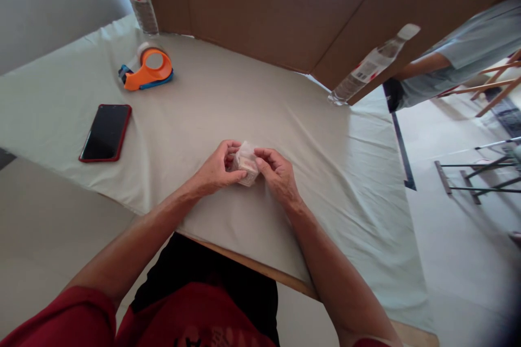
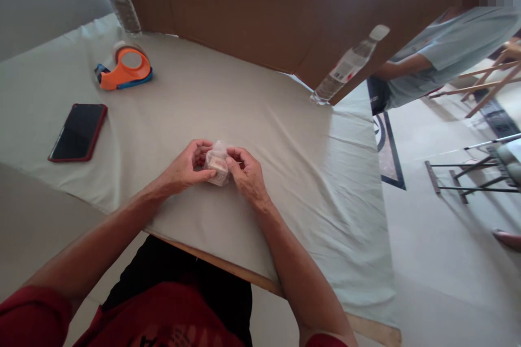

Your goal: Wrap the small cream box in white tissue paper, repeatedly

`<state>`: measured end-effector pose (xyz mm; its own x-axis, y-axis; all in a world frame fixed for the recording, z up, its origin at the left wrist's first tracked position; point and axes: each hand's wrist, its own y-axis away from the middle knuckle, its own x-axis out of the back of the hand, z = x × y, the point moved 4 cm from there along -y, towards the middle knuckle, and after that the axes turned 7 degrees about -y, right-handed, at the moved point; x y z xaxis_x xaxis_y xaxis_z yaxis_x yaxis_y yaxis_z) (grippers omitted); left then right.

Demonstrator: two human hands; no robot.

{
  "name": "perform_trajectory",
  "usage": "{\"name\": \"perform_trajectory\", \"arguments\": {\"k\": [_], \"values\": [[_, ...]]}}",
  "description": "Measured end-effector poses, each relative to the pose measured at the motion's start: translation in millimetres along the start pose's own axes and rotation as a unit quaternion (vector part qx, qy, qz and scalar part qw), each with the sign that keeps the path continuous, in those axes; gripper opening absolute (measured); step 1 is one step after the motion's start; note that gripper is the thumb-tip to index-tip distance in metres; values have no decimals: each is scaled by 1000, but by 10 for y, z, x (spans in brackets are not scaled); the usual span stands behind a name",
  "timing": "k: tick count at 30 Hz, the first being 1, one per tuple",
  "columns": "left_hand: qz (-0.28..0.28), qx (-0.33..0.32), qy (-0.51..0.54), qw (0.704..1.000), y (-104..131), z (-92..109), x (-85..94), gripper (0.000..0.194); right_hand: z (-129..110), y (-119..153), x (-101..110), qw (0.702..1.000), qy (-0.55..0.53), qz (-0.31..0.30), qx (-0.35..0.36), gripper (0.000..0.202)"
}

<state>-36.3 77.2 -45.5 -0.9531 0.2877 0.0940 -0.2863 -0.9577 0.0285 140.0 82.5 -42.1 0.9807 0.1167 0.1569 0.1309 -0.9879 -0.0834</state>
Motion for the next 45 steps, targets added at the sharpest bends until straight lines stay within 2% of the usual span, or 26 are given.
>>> {"name": "perform_trajectory", "arguments": {"k": [4,12,19,24,28,31,35,37,40,42,45], "values": [[-15,18,-24,999,-11,-33,0,52,7,-5,16,1000,-21,17,-13,27],[-33,41,-32,998,-17,-29,12,55,-31,-29,21,998,-24,-3,-60,22],[-65,51,-77,994,-10,-13,32,47,-38,-52,9,998,-17,18,-59,22],[-70,50,-77,993,4,-27,25,43,-88,-85,-30,999,28,-29,-33,26],[-76,44,-41,995,4,-27,10,49,-117,-84,-53,996,44,-73,-14,27],[-76,38,-2,996,-4,-37,9,52,-111,-82,-43,996,48,-77,-13,28],[-89,41,-28,995,6,-54,8,50,-137,-89,-32,993,68,-99,-8,28],[-93,34,-21,995,19,-41,3,57,-165,-91,-42,989,84,-123,-4,28],[-94,22,-9,995,33,-18,-8,78,-203,-89,-72,980,132,-146,7,28],[-101,19,-8,995,35,-14,-19,87,-213,-87,-95,973,178,-144,13,28],[-115,8,13,993,31,-13,-36,86,-208,-83,-111,967,229,-113,18,25]]}}
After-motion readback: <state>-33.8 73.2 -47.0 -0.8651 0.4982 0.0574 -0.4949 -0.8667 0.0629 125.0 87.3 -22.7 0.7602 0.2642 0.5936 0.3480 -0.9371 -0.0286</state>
